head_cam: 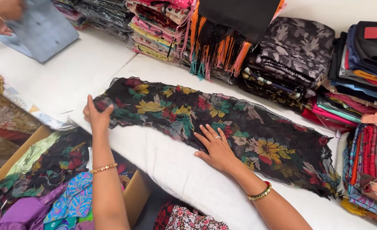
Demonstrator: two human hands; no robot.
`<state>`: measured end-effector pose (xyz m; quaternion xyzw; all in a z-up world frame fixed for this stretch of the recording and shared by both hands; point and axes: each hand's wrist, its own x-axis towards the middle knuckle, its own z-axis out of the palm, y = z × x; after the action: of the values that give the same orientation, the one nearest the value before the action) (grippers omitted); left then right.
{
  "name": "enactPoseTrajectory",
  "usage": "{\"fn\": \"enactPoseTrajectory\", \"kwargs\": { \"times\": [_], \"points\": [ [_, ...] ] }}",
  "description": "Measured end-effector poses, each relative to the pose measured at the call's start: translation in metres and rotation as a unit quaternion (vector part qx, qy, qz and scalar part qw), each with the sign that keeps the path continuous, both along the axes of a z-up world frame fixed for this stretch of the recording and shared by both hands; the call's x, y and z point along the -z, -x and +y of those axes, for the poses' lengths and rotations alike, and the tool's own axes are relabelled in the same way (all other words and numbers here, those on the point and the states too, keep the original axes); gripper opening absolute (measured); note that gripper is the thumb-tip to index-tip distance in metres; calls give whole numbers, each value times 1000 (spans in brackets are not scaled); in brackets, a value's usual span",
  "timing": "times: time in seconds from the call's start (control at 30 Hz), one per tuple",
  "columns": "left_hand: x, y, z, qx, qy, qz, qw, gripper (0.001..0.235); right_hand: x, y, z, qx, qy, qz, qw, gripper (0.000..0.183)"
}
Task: Folding various patterned scarves and items of clothing on a counter.
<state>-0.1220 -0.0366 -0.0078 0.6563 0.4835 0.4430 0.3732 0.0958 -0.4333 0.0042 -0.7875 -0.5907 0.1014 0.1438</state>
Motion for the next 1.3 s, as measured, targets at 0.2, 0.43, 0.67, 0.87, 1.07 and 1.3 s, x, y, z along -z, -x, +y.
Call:
{"fn": "enactPoseTrajectory", "kwargs": {
  "times": [0.2, 0.43, 0.67, 0.87, 1.07, 1.3],
  "points": [
    [34, 20, 17, -105, 7, 248, 963, 101, -3, 1, 1, 7, 10, -5, 1000, 76],
    [13, -42, 42, -30, 41, 375, 926, 66, -3, 0, 2, 10, 4, -7, 1000, 76],
    [62, -38, 86, -16, 89, -368, 926, 25, -6, 1, -1, 9, 4, 0, 1000, 74],
    [46, -57, 48, -19, 168, -518, 839, 45, -4, 1, 2, 3, 12, 2, 1000, 75],
    [53, -165, 17, -6, 114, -377, 919, 74, 0, -29, -2, 0, -88, 110, 990, 82],
    [-72, -214, -281, 368, -157, 91, 912, 44, -13, -119, -44, 257, -389, 563, 682, 70]
  ]
}}
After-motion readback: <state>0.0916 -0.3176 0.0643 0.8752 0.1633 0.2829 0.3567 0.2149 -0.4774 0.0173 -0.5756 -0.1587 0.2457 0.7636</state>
